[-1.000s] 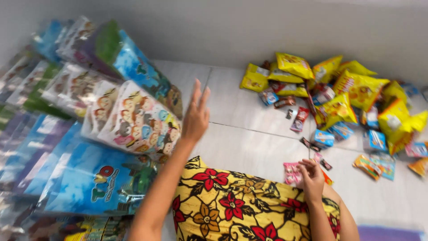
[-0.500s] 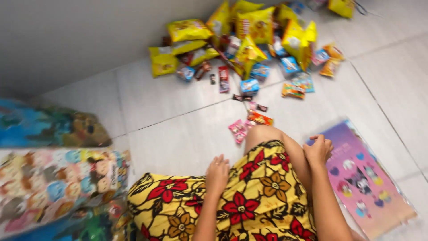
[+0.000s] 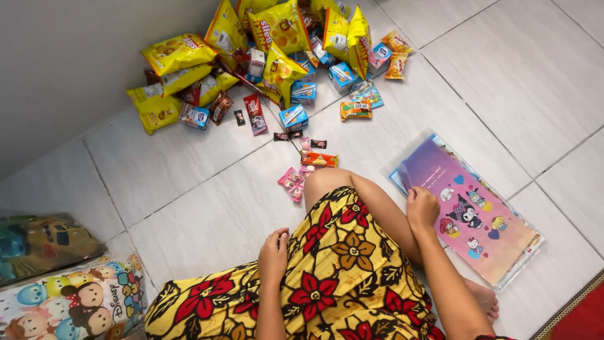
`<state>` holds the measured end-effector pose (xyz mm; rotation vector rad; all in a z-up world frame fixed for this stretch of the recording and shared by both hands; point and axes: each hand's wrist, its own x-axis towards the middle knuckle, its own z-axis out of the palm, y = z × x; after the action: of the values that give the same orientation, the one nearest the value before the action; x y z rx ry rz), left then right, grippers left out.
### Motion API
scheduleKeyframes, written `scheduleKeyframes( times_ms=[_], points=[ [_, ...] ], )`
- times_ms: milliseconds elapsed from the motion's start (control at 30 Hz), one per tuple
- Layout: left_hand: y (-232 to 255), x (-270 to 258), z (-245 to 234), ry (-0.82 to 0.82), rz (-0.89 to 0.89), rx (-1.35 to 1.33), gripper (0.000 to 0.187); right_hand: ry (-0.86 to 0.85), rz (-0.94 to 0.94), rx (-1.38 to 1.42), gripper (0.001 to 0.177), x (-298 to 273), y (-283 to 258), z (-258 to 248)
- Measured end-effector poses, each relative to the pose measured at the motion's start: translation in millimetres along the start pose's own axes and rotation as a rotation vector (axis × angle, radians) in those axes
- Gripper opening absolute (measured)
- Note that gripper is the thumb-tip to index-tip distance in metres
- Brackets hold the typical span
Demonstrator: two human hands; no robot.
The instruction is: Manually packing various small snack packets and candies into decorative plastic bags while sitting on the floor.
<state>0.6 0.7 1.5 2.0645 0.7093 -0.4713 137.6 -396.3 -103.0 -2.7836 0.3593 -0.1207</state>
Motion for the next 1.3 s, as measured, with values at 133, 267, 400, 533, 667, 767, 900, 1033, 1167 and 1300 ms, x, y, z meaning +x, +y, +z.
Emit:
scheduleKeyframes(
  times_ms=[133,267,400,533,667,767,900,1033,1167,1300],
  points=[
    [-1,0,2,0.004,0.011,0.025,0.039,0.057,0.158,0.097,0.017,5,1,5],
    [0,0,1,0.0,0.013,0.022,0.039,0.297,0.22,0.386,0.012,24,-27,14],
    [-3,-1,-3,-0.013,-0.008,-0.061,0.038,0.24,0.058,0.929,0.018,-10,-183,-56],
    [-16,3,-15,0.091,0.029,-0.432,0.033,0.055,-0.431,0.921,0.019,-38,-241,5],
    [-50,10,-58,0.326,-0.112,-1.358,0.062,-0.259,-1.178,0.52,0.012,-71,-299,7],
    [-65,3,-92,0.419,-0.144,-1.588,0.072,-0.374,-1.214,0.482,0.02,-77,-318,14],
    [-75,9,-93,0.522,-0.149,-1.349,0.067,-0.393,-1.162,0.542,0.018,-58,-318,69],
    [-100,38,-65,0.633,-0.13,-1.252,0.062,-0.33,-1.159,0.738,0.025,-35,-318,92],
    [-93,24,-64,0.565,-0.149,-1.109,0.067,-0.444,-0.794,0.421,0.022,-26,-307,124],
    [-85,16,-73,0.488,-0.11,-1.176,0.06,-0.598,-0.472,0.426,0.02,-34,-315,117]
  ],
)
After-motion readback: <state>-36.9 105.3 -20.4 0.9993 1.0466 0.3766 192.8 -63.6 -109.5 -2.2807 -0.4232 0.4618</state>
